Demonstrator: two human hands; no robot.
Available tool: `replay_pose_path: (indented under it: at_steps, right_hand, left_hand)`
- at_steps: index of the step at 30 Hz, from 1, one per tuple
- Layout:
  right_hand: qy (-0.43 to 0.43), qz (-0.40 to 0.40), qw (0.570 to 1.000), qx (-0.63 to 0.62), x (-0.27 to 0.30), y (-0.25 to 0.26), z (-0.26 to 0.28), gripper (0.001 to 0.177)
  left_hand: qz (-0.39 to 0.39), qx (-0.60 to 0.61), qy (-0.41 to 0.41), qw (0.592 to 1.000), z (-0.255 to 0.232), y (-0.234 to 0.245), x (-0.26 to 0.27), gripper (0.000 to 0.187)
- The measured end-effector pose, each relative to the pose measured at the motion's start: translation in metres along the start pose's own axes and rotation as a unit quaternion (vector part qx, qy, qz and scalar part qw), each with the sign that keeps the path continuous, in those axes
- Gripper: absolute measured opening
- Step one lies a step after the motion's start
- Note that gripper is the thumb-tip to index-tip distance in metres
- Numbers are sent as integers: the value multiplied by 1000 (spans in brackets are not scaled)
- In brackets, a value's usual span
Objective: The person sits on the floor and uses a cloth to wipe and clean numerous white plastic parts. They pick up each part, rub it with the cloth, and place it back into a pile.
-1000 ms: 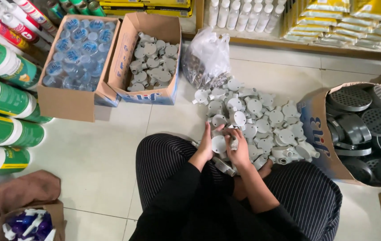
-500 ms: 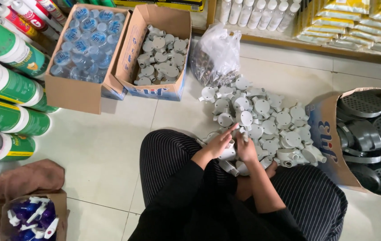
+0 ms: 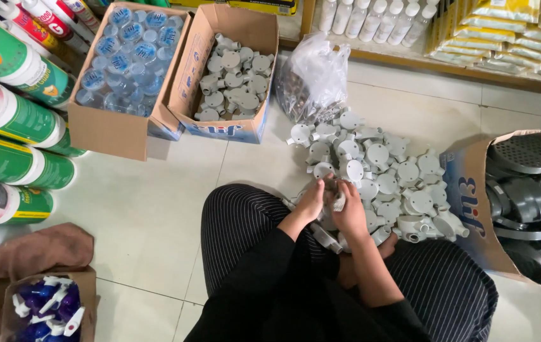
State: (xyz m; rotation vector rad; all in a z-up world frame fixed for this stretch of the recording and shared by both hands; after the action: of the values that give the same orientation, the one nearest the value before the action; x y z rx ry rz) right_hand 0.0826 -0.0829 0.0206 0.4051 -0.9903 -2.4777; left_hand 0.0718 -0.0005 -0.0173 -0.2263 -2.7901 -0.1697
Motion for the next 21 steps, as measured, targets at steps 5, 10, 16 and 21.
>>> replay_pose_path:
  at_steps: [5,10,16,21]
  right_hand:
    - [-49,49,997,-32,1,-10,-53,26]
    - [-278,-27,947,-162,7,10,-80,41]
    - [-413,-162,833,-330,41,24,-86,55]
    - [-416,-239,672,-564,38,2,-103,58]
  left_hand:
    - [61,-55,51,995,23,-8,-9,72]
    - [135,62,-2,989,-11,-12,12,84]
    - [161,20,-71,984,-14,-21,5,57]
    - [79,277,-107,952,7,-15,-8,69]
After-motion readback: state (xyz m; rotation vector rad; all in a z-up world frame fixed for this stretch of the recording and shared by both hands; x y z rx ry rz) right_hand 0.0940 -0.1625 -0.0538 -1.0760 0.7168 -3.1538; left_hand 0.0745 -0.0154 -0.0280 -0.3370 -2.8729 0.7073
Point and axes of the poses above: each hand's wrist, its own x-axis away from the middle knuckle, its own y-axis out of the back of the hand, z = x × y, the point moved 8 cm from there along -x, towards the middle knuckle, and after that the axes turned 6 degrees about z, right-handed, at the moved point
